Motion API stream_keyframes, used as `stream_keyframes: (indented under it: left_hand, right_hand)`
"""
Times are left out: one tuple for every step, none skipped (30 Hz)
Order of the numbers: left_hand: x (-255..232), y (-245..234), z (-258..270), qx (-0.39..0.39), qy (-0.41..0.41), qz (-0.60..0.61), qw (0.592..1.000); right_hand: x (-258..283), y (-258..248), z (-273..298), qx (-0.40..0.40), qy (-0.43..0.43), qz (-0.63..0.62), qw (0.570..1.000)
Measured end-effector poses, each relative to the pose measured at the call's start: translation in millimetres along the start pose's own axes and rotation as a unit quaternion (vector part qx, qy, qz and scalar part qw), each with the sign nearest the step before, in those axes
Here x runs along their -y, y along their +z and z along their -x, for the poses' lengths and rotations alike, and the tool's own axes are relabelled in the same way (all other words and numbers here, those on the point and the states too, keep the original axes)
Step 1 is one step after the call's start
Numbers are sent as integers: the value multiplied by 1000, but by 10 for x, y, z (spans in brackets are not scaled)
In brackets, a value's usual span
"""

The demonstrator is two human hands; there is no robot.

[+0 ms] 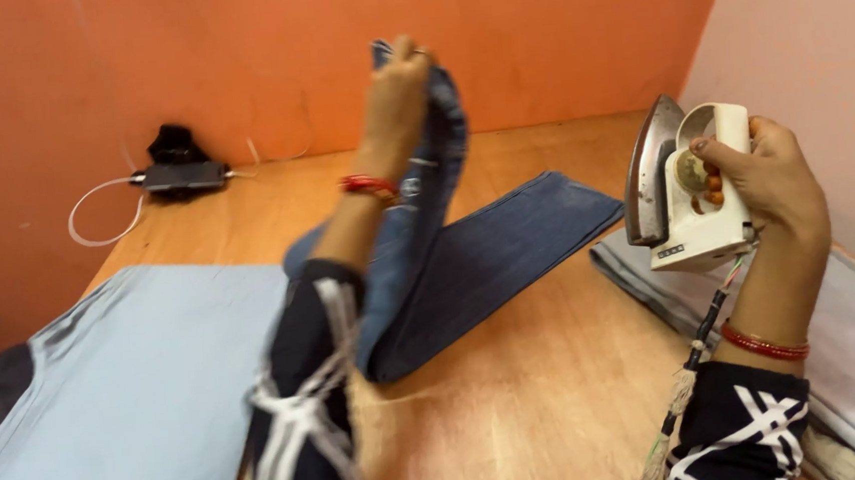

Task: The person irons a pair of light gray pants and then a pair of blue jeans on a wooden table. They use a white electric iron, smoothing the fabric and folding the garments as they work.

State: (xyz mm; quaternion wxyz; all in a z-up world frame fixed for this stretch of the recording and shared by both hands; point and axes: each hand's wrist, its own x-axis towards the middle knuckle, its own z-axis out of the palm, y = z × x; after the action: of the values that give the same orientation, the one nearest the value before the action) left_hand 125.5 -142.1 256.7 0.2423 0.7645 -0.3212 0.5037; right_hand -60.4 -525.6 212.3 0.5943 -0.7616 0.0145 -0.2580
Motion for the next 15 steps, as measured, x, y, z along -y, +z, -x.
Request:
stream_keyframes:
  left_hand:
    - [-66,375,-55,-5,-4,3,1000]
    - [-157,744,-25,-7,-11,21,1000]
    - [-271,1109,71,-8,-19,40,999]
    - [-410,1470,210,34,-45,67,996]
    - [-555,1812,402,77,-72,91,990]
    - [-710,2143,596,69,-62,133,987]
    - [-815,2421,822,63,-54,176,981]
    - [-864,2634,1086,89,-20,118,989]
    - [-909,2811,1336,112,10,59,992]
    - [-943,2957,1532,198,-35,75,977]
    - [-928,3036,1687,283,-79,86,952]
    - [-921,3046,1780,367,-66,82,924]
    - [-912,2997,1836,448,-52,76,890]
    - [-904,2893,1893,444,-34,96,890]
    - [-865,2728,1981,442,-18,115,890]
  right_hand:
    - [28,-27,26,-14,-2,-4,1000]
    - [62,-45,46,-28,-3,-8,1000]
    - [92,-61,73,-37,-3,1,999]
    - [124,-78,102,-47,-2,9,999]
    - [151,-78,125,-55,-1,17,998]
    - [178,-77,143,-59,-12,21,998]
    - [202,-81,171,-63,-22,27,997]
    - [223,-80,202,-67,-32,32,997]
    - [253,-78,221,-69,-30,29,997]
    - [280,-78,246,-71,-29,26,997]
    - [297,-54,262,-71,-27,19,997]
    - [321,-39,272,-66,-28,18,997]
    - [347,-11,270,-59,-29,16,998]
    - [371,20,268,-52,-30,13,998]
    - [389,55,269,-47,-22,22,998]
